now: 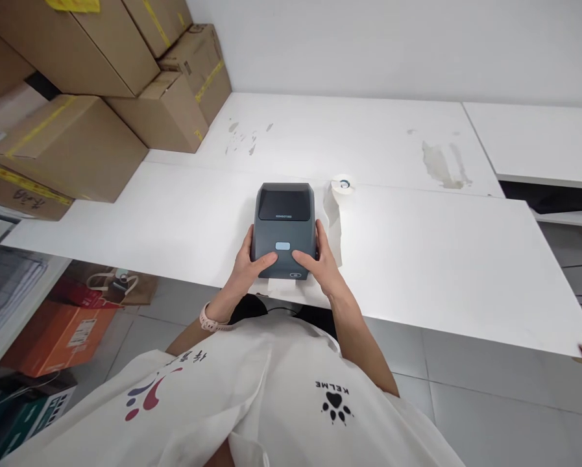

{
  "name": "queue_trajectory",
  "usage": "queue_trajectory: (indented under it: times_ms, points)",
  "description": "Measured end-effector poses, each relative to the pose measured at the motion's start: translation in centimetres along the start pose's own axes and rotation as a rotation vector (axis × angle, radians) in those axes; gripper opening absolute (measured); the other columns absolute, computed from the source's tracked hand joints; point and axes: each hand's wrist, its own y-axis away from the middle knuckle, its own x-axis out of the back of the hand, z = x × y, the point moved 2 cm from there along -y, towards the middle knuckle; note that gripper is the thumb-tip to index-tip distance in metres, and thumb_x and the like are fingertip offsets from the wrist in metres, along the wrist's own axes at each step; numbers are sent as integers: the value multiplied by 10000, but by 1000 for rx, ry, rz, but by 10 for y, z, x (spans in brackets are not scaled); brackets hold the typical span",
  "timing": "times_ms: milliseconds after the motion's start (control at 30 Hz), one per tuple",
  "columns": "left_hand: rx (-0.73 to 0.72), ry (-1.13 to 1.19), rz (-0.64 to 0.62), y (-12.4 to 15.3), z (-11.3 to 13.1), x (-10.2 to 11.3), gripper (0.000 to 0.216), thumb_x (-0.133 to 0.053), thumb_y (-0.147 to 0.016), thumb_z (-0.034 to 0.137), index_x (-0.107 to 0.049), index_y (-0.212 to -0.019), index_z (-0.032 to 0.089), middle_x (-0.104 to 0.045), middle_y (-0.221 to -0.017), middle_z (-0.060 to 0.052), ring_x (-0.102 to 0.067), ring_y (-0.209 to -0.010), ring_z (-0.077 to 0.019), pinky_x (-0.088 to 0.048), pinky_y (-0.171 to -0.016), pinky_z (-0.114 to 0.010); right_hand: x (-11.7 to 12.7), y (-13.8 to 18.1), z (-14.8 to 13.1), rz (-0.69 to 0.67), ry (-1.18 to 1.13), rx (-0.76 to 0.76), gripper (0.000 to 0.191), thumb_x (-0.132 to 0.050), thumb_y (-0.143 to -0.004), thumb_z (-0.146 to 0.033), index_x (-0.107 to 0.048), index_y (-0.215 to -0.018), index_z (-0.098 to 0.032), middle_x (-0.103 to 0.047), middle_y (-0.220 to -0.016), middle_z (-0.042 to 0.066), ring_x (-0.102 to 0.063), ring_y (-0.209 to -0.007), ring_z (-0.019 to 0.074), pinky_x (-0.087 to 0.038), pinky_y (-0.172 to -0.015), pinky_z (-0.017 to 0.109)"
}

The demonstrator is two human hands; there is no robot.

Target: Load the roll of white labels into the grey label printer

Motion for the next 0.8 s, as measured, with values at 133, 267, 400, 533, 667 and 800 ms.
queue_trajectory:
  times_ms: [133,267,400,533,667,800]
  points:
    - [0,-46,60,15,-10,5,1049,-774,-814,574,-196,-1647,307,-383,-1675,-132,-449,-1497,-339,-472,-1159,-472,-1,-2,1,35,-30,6,1081,-766,-843,-529,-114,-1686,-344,-327,-1722,96,-438,-1530,315,-433,-1213,585]
    - [124,-144,278,52,-28,13,677,-746,-808,625,-592,-1341,236,-669,-1297,-117,-663,-1124,-252,-545,-918,-374,0,-4,4,34,-3,36,1040,-723,-875,-529,-101,-1689,-346,-339,-1717,99,-443,-1528,307,-448,-1203,572]
    - [360,-1,-135,69,-27,-4,522,-711,-793,685,-731,-780,163,-685,-763,-54,-562,-656,-138,-427,-616,-290,1,-7,12,3,54,87,1018,-653,-919,-572,-36,-1693,-333,-228,-1759,85,-346,-1584,282,-397,-1247,551]
    - [448,243,-229,57,-14,-20,494,-808,-707,630,-732,-697,143,-683,-718,-58,-512,-569,-96,-350,-548,-273,0,-7,14,26,96,98,1027,-624,-923,-597,-8,-1693,-306,-217,-1760,97,-327,-1592,283,-409,-1237,546]
    - [359,129,-176,50,-18,-21,453,-816,-706,575,-679,-561,168,-651,-605,-28,-467,-509,-85,-332,-536,-277,-4,-7,0,32,31,49,1079,-690,-876,-547,-30,-1691,-292,-273,-1738,125,-382,-1563,293,-406,-1234,556]
    - [306,28,-194,52,-27,-15,455,-762,-765,601,-691,-583,190,-694,-634,-37,-545,-561,-124,-404,-581,-292,-11,-12,-20,110,73,64,1139,-769,-812,-512,-76,-1688,-285,-235,-1749,123,-342,-1579,297,-380,-1254,536]
